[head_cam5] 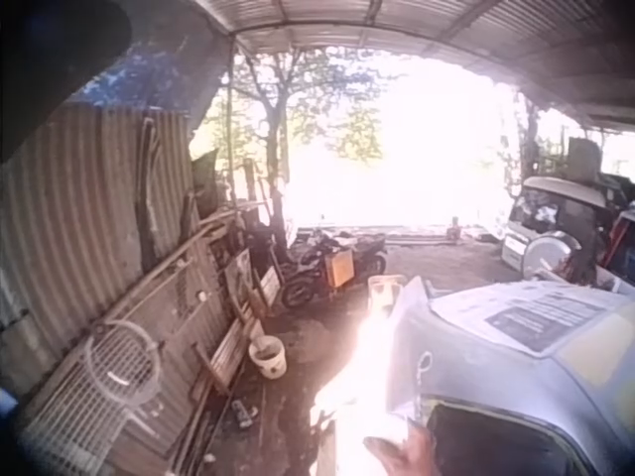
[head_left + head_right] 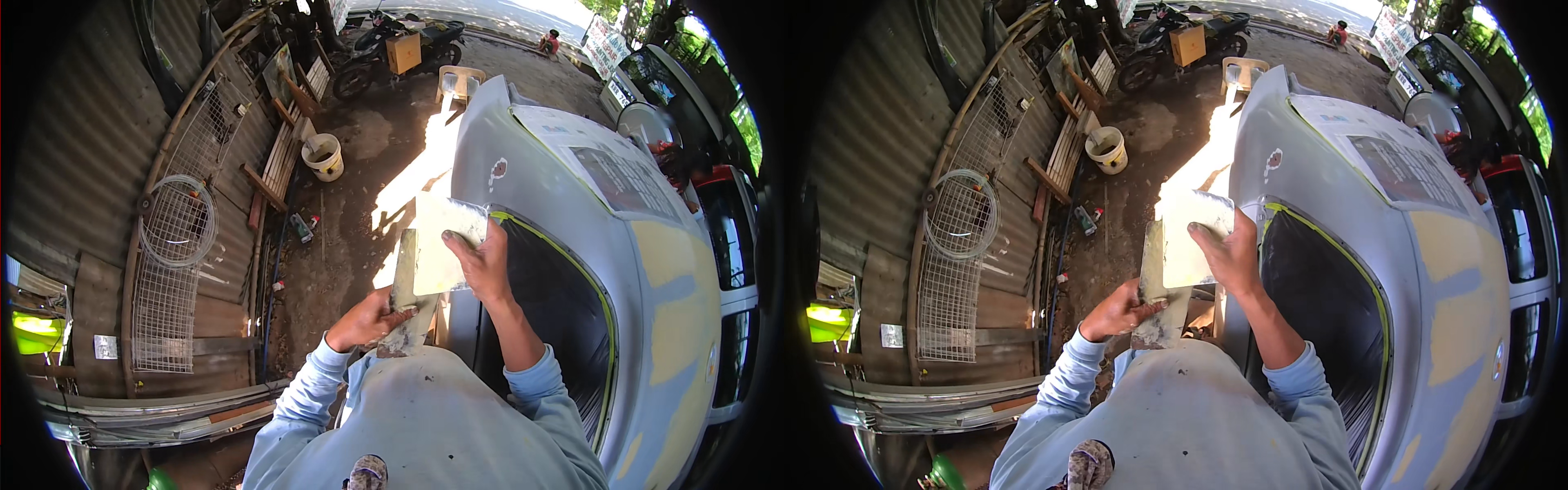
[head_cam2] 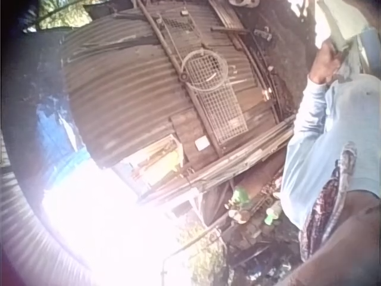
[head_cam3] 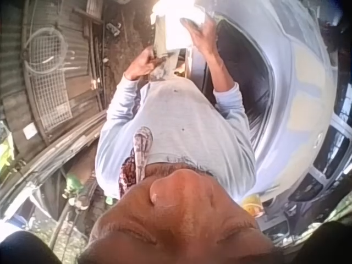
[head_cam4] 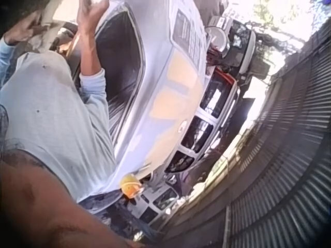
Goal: Applying and smoothing body filler (bondo) on a car roof using spatulas.
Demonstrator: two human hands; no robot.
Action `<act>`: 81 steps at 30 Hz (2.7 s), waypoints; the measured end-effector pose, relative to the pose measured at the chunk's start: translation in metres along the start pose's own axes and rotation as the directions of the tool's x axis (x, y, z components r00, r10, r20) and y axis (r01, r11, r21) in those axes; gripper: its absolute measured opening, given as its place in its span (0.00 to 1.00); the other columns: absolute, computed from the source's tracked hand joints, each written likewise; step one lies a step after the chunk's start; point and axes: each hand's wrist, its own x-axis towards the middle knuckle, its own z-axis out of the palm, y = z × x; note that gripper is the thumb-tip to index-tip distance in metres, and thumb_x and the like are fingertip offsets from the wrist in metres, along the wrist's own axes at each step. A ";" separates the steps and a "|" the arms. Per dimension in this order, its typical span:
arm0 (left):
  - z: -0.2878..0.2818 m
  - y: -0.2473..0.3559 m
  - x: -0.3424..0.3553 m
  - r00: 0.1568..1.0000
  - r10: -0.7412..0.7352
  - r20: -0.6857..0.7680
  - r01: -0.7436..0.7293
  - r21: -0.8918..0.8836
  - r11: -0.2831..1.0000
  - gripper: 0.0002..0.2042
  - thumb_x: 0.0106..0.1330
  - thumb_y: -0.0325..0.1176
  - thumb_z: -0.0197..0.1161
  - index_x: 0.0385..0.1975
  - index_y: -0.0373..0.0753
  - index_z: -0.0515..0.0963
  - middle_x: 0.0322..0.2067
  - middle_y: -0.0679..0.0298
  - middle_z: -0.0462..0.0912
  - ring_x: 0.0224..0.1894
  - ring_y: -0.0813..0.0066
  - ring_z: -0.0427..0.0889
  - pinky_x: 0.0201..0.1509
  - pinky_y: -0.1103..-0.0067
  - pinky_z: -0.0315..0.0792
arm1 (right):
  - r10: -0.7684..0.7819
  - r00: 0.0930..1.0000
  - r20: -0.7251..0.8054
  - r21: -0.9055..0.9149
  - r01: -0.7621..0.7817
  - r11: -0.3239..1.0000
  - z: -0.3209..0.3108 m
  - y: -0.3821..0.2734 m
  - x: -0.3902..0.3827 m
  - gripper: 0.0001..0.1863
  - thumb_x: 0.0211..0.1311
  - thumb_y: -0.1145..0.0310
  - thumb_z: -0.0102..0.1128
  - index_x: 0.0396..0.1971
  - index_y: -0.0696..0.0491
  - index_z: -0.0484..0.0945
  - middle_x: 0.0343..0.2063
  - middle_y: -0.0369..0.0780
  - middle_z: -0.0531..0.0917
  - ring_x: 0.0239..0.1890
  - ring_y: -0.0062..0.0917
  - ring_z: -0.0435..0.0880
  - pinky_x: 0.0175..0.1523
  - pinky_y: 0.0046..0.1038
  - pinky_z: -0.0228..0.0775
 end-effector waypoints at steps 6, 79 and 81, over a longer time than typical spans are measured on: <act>0.015 0.014 0.001 0.936 0.114 -0.334 -0.270 -0.471 0.840 0.25 0.69 0.27 0.58 0.64 0.32 0.61 0.55 0.60 0.73 0.56 0.76 0.70 0.61 0.78 0.64 | 0.098 0.992 -0.079 0.107 -0.090 0.990 0.002 0.010 -0.024 0.16 0.59 0.81 0.60 0.48 0.62 0.74 0.39 0.38 0.82 0.39 0.16 0.78 0.46 0.21 0.71; 0.004 -0.015 -0.010 0.949 0.262 -0.174 -0.240 0.136 0.961 0.30 0.69 0.33 0.58 0.66 0.28 0.55 0.38 0.46 0.82 0.35 0.66 0.80 0.42 0.73 0.72 | 0.074 0.996 -0.059 0.087 -0.069 0.994 0.023 0.024 0.003 0.16 0.59 0.78 0.62 0.47 0.64 0.75 0.36 0.39 0.83 0.37 0.16 0.80 0.43 0.20 0.74; 0.004 -0.020 -0.008 0.938 0.296 -0.178 -0.279 0.114 0.954 0.29 0.70 0.33 0.58 0.66 0.28 0.56 0.39 0.45 0.82 0.36 0.66 0.80 0.42 0.73 0.72 | 0.041 0.985 -0.166 0.225 -0.002 0.974 0.030 0.028 0.010 0.15 0.58 0.78 0.62 0.46 0.63 0.76 0.36 0.38 0.83 0.36 0.16 0.80 0.42 0.21 0.73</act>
